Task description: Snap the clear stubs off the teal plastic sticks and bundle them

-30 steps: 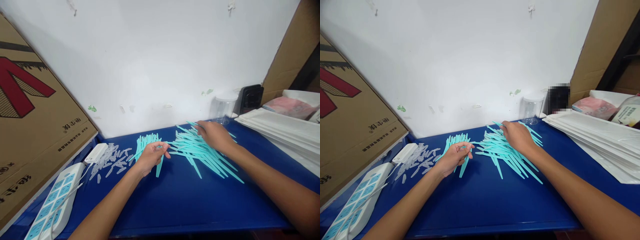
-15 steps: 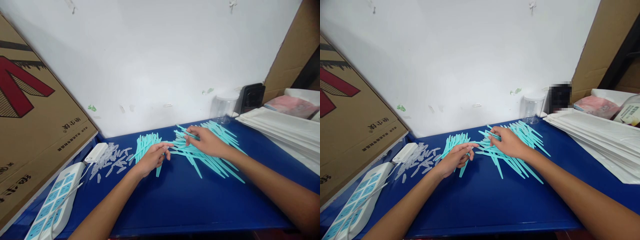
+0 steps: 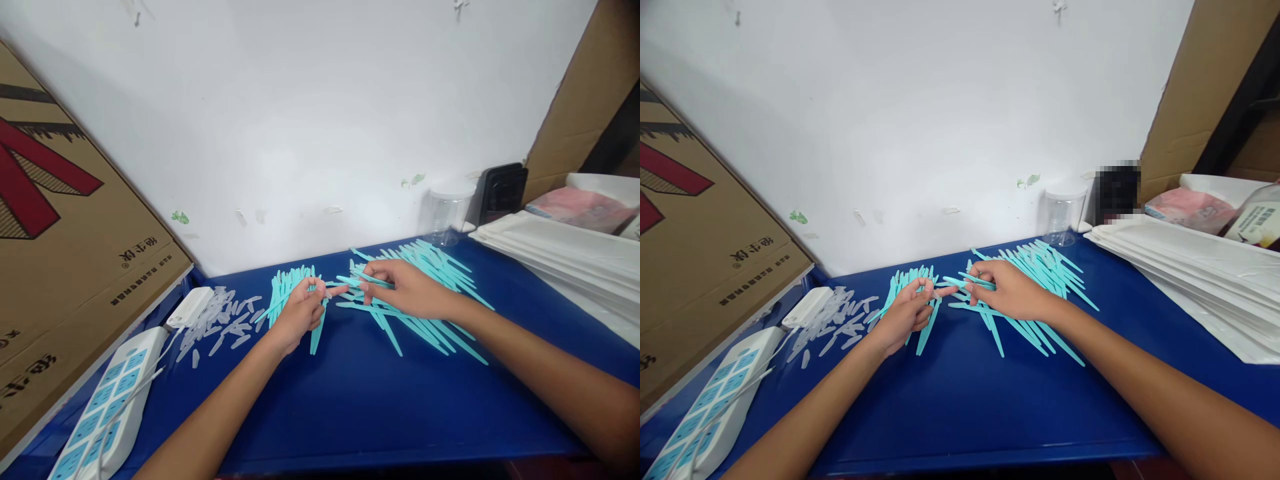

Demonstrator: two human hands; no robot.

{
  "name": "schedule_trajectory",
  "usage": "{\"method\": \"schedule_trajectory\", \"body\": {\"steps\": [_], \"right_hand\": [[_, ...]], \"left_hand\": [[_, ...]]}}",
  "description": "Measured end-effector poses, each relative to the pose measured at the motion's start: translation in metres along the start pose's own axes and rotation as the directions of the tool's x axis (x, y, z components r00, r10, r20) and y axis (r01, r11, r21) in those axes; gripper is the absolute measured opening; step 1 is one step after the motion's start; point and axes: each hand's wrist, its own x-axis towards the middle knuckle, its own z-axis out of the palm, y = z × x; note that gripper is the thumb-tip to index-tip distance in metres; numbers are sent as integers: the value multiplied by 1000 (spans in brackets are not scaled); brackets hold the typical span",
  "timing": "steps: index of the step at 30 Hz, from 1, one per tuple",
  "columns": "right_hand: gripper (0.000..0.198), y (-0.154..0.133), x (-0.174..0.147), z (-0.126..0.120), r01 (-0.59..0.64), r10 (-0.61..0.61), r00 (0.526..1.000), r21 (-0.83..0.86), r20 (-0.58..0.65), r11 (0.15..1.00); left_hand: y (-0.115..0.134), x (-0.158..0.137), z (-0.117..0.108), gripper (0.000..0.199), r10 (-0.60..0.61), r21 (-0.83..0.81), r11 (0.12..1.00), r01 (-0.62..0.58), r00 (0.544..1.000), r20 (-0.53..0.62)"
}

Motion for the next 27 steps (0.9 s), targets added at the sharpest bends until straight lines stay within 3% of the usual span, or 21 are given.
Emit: {"method": "schedule_trajectory", "body": {"steps": [4, 9, 15, 27], "right_hand": [[26, -2, -1, 0, 34, -38, 998, 79, 44, 996], [29, -3, -2, 0, -39, 32, 998, 135, 56, 990], [40, -3, -1, -1, 44, -45, 998, 28, 34, 999], [43, 5, 3, -3, -15, 14, 1000, -58, -19, 998]], "left_hand": [[-5, 4, -2, 37, 35, 17, 999, -34, 997, -71], [-7, 6, -4, 40, 71, 37, 997, -65, 983, -169], [-8, 7, -7, 44, 80, 51, 996, -68, 950, -303], [-5, 6, -5, 48, 92, 116, 992, -58, 946, -312]]}}
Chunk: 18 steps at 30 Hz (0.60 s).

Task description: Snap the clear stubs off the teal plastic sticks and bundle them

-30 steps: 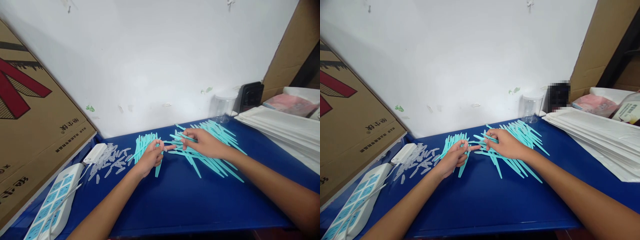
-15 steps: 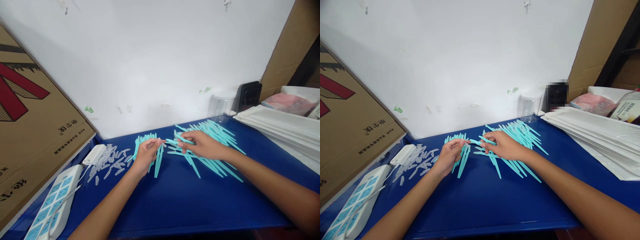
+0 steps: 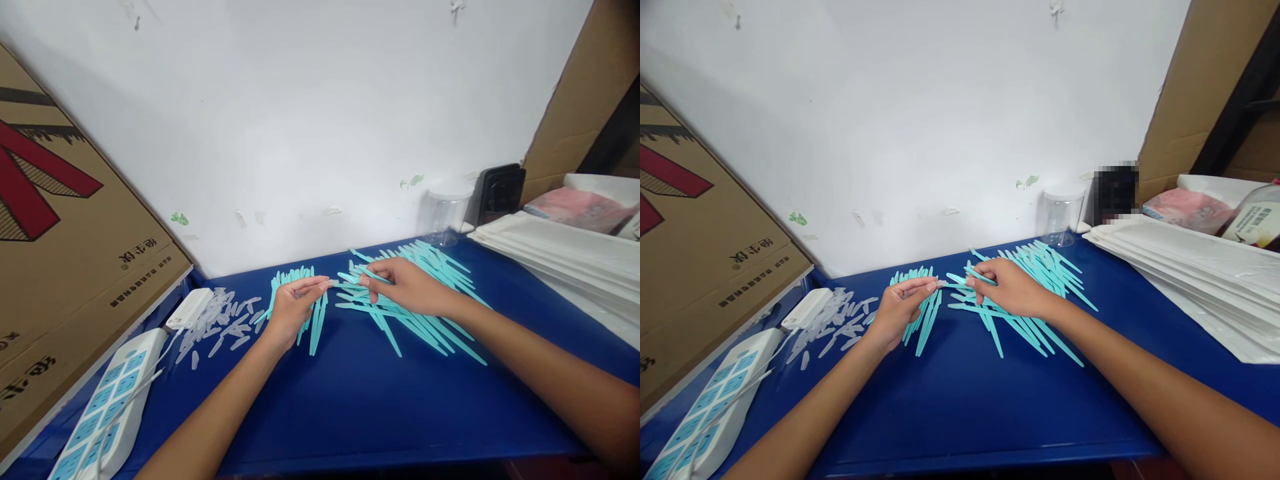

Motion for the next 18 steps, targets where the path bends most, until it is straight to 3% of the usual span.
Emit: {"method": "schedule_trajectory", "body": {"steps": [13, 18], "right_hand": [[37, -5, -2, -2, -2, -1, 995, 30, 96, 1000], [37, -9, -3, -2, 20, -26, 987, 40, 156, 999]], "left_hand": [[-5, 4, -3, 43, 85, 85, 993, -86, 996, 7], [-8, 3, -3, 37, 96, 77, 992, -104, 990, 99]]}}
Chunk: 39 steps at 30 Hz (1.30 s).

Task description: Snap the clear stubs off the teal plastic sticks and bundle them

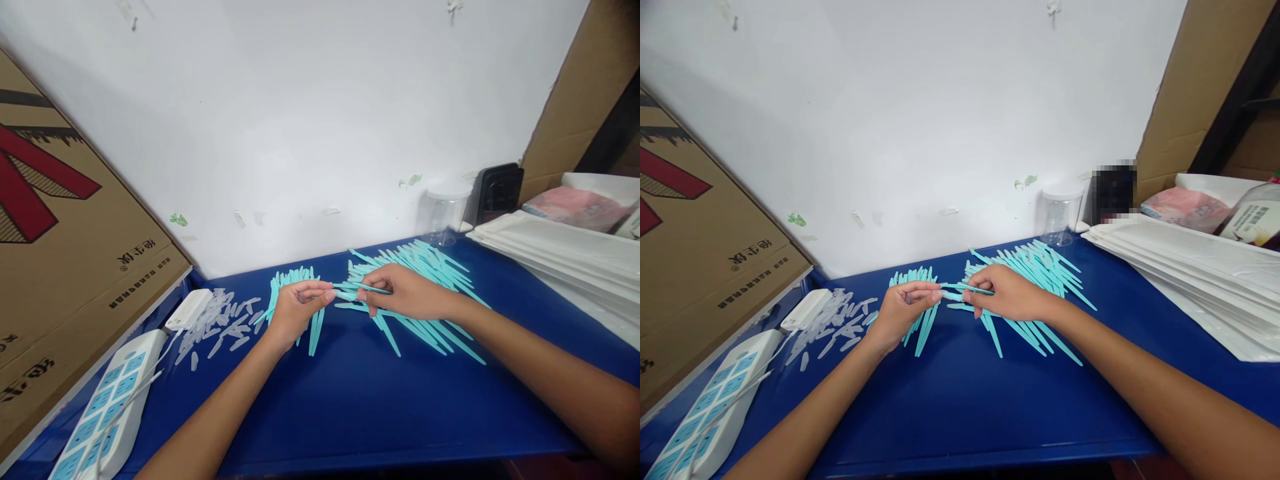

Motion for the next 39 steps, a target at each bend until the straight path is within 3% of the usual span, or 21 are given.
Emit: {"method": "schedule_trajectory", "body": {"steps": [6, 16, 21, 24, 27, 31, 35, 39], "right_hand": [[38, -3, 0, 6, 2, -3, 1000, 66, 17, 998], [42, -3, 0, 12, 0, 1, 1000, 54, -16, 999], [50, 7, 2, 2, 3, -17, 994, -126, -110, 992], [51, 18, 4, -9, -89, 16, 977, -338, -213, 937], [44, 26, 5, -17, -218, 43, 950, -556, -309, 802], [47, 28, 7, -22, -346, 50, 906, -669, -420, 658], [47, 26, 6, -21, -371, 21, 878, -652, -478, 661], [53, 25, 6, -16, -388, 92, 885, -613, -457, 688]], "left_hand": [[4, -5, 4, 35, -41, -19, 999, 42, 997, 70], [6, -6, 9, 36, -47, -25, 999, 48, 998, 48], [13, -8, 11, 39, -104, 2, 995, 105, 992, 74], [13, -6, 6, 33, -204, -143, 965, 219, 973, 109], [11, -2, -3, 29, -271, -368, 869, 330, 941, 205], [11, 0, -7, 30, -280, -524, 752, 401, 913, 297], [12, -3, -3, 30, -263, -539, 750, 384, 920, 290], [12, -5, 1, 35, -247, -509, 788, 346, 936, 252]]}}
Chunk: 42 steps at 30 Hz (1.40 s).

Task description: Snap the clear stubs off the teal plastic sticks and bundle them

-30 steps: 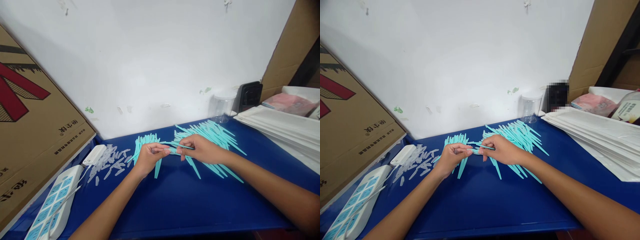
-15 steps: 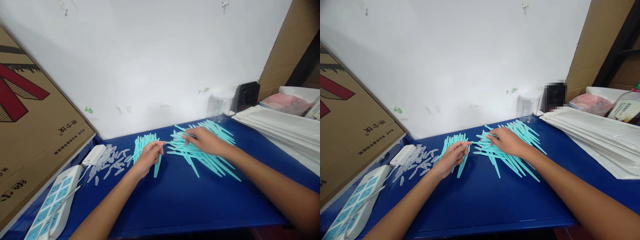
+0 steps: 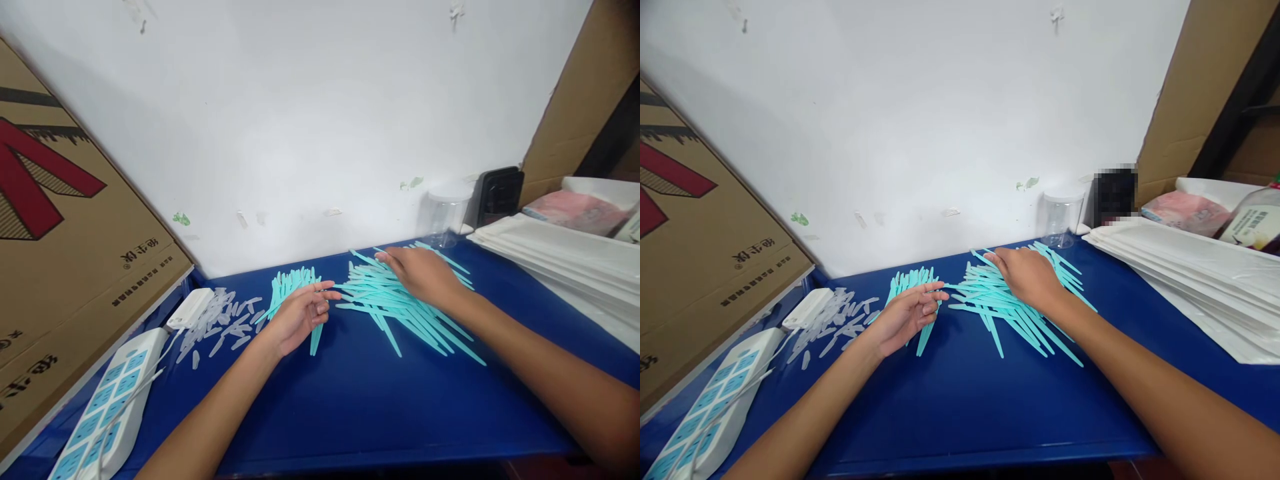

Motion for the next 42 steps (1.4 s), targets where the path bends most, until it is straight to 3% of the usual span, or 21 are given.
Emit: {"method": "schedule_trajectory", "body": {"steps": [7, 12, 16, 20, 24, 30, 37, 42], "right_hand": [[38, -9, -6, 10, -17, 2, 996, 166, 89, 986], [27, -10, -8, 12, 17, -51, 995, 366, 83, 930], [29, -16, -11, 8, 90, -136, 990, 537, 47, 839], [37, -29, -17, 1, 67, -271, 948, 725, 168, 686], [31, -39, -23, -4, 47, -368, 888, 744, 274, 667], [25, -38, -27, -5, -84, -446, 800, 811, 401, 579], [31, -38, -27, -2, -112, -477, 778, 837, 409, 536], [30, -40, -29, -3, -63, -476, 779, 807, 407, 587]], "left_hand": [[2, -5, 5, 45, -2, 146, 989, -6, 998, 55], [1, -6, 7, 56, 30, 351, 936, -26, 1000, -6], [-3, -4, 6, 54, 146, 493, 862, -117, 989, -20], [-9, -3, 8, 51, 265, 631, 750, -197, 964, -13], [-14, -4, 11, 46, 363, 729, 635, -255, 932, 11], [-16, -5, 9, 43, 423, 791, 549, -272, 906, 18], [-13, -7, 12, 43, 431, 824, 493, -278, 901, 46], [-14, -8, 13, 41, 415, 847, 461, -264, 908, 57]]}}
